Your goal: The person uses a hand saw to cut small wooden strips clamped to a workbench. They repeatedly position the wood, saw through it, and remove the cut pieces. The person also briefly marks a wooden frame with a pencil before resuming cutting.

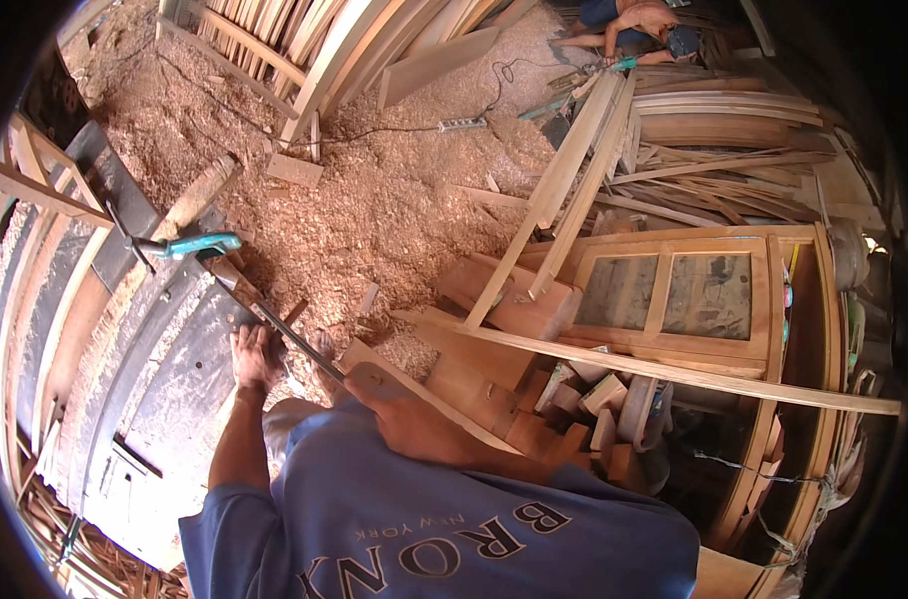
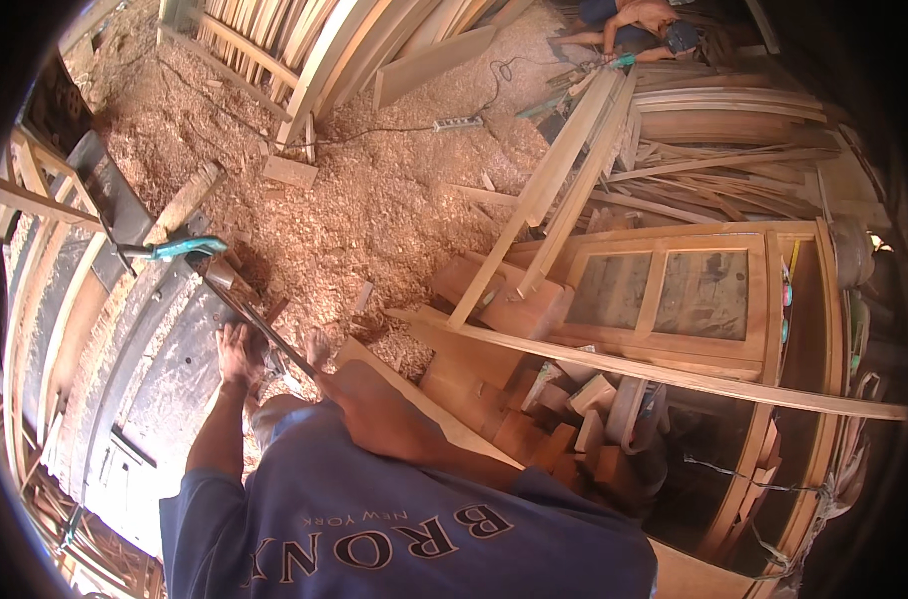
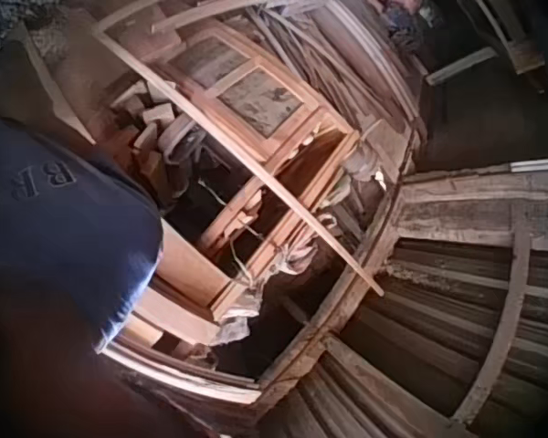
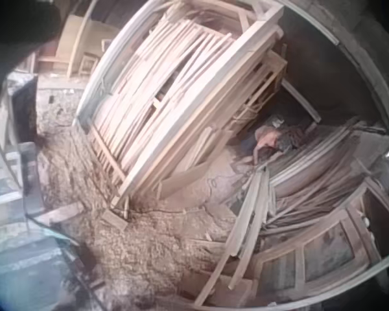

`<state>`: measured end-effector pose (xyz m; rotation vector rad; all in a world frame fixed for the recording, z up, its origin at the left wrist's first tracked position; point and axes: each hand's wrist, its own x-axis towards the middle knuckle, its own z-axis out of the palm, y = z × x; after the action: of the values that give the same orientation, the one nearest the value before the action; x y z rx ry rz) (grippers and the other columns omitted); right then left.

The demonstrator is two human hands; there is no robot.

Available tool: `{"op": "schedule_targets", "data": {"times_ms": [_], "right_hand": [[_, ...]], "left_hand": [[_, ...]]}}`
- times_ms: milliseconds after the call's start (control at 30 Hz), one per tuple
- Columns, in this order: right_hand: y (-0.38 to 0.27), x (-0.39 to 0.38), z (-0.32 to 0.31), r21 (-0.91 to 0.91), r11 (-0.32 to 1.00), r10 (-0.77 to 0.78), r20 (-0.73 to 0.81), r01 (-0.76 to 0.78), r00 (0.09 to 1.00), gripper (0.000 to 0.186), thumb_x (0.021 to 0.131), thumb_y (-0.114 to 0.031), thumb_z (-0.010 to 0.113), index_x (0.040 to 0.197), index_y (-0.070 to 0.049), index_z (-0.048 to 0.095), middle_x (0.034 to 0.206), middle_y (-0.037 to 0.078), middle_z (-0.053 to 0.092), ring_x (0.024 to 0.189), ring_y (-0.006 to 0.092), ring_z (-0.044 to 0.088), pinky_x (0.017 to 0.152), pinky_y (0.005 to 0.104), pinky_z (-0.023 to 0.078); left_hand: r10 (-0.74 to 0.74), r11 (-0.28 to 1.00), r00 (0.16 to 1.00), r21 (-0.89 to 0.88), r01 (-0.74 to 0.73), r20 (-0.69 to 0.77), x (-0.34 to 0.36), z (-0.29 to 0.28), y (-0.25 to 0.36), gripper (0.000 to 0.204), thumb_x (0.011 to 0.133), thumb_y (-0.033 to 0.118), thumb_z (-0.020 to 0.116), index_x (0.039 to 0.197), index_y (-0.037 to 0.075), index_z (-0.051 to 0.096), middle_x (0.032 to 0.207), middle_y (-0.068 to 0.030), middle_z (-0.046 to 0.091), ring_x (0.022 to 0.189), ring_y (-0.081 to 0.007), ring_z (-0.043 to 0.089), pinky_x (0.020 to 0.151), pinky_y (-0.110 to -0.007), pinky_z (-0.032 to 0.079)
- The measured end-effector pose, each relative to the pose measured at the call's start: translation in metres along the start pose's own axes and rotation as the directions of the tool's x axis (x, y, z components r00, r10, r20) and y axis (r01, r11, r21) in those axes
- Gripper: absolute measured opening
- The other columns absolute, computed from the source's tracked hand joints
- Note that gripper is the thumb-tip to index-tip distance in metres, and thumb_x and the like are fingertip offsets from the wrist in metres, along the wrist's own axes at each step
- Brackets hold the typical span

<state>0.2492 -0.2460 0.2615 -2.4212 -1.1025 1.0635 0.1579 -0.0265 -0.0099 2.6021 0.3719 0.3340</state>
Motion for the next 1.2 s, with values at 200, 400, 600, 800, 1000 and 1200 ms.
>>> {"op": "schedule_targets", "data": {"times_ms": [200,400,600,800,1000,1200], "right_hand": [[0.009,0.011,0.012,0.132,0.988,0.067,0.088,-0.079,0.994,0.068,0.091,-0.005,0.047,0.155,-0.015,0.025,0.075,0.028,0.063,0.065,0.0411,0.063,0.062,0.0510,0.050],[0.010,0.016,0.018,0.130,0.991,0.026,0.049,-0.032,0.998,0.070,0.092,-0.006,0.047,0.156,-0.017,0.022,0.080,0.028,0.064,0.069,0.0426,0.063,0.065,0.0514,0.050],[0.015,0.014,0.015,0.109,0.994,-0.013,0.003,0.012,1.000,0.070,0.092,-0.007,0.046,0.156,-0.019,0.021,0.083,0.030,0.064,0.073,0.0442,0.064,0.069,0.0521,0.050],[0.011,0.020,0.014,0.080,0.996,-0.037,-0.026,0.039,0.999,0.071,0.091,-0.005,0.048,0.156,-0.019,0.023,0.082,0.030,0.064,0.075,0.0443,0.064,0.071,0.0516,0.051],[0.006,0.033,0.011,0.042,0.996,0.073,0.098,-0.077,0.993,0.071,0.090,-0.003,0.049,0.155,-0.017,0.026,0.081,0.030,0.063,0.072,0.0429,0.063,0.070,0.0514,0.050],[0.011,0.031,0.011,0.078,0.997,0.014,0.047,-0.018,0.999,0.067,0.091,-0.005,0.048,0.154,-0.014,0.028,0.076,0.027,0.062,0.069,0.0413,0.061,0.067,0.0497,0.049]], "left_hand": [[-0.024,0.999,1.000,-0.040,0.024,0.007,0.000,0.005,-0.007,0.020,0.081,0.022,0.064,0.094,0.007,0.063,0.094,-0.0121,0.063,0.096,-0.0340,0.054,0.088,-0.049,0.038],[-0.025,0.998,0.996,-0.048,0.029,0.082,0.000,-0.002,-0.003,0.021,0.077,0.021,0.065,0.095,0.010,0.065,0.092,-0.0077,0.060,0.094,-0.0292,0.052,0.084,-0.046,0.039],[0.011,0.998,0.999,-0.070,-0.008,0.049,0.005,-0.006,-0.002,0.021,0.078,0.020,0.065,0.096,0.008,0.065,0.091,-0.0068,0.062,0.093,-0.0284,0.055,0.083,-0.045,0.039],[-0.046,0.991,0.999,-0.123,0.049,0.026,0.006,-0.008,0.003,0.012,0.082,0.016,0.065,0.092,0.010,0.064,0.089,-0.0090,0.062,0.089,-0.0295,0.055,0.081,-0.045,0.039],[-0.019,0.996,1.000,-0.083,0.020,0.006,0.007,-0.005,0.000,0.011,0.083,0.018,0.065,0.090,0.010,0.064,0.088,-0.0094,0.062,0.092,-0.0289,0.056,0.084,-0.045,0.039],[-0.047,0.993,0.998,-0.110,0.050,0.033,0.006,-0.007,0.002,0.010,0.084,0.017,0.062,0.091,0.010,0.064,0.087,-0.0094,0.062,0.092,-0.0297,0.056,0.084,-0.045,0.039]]}}
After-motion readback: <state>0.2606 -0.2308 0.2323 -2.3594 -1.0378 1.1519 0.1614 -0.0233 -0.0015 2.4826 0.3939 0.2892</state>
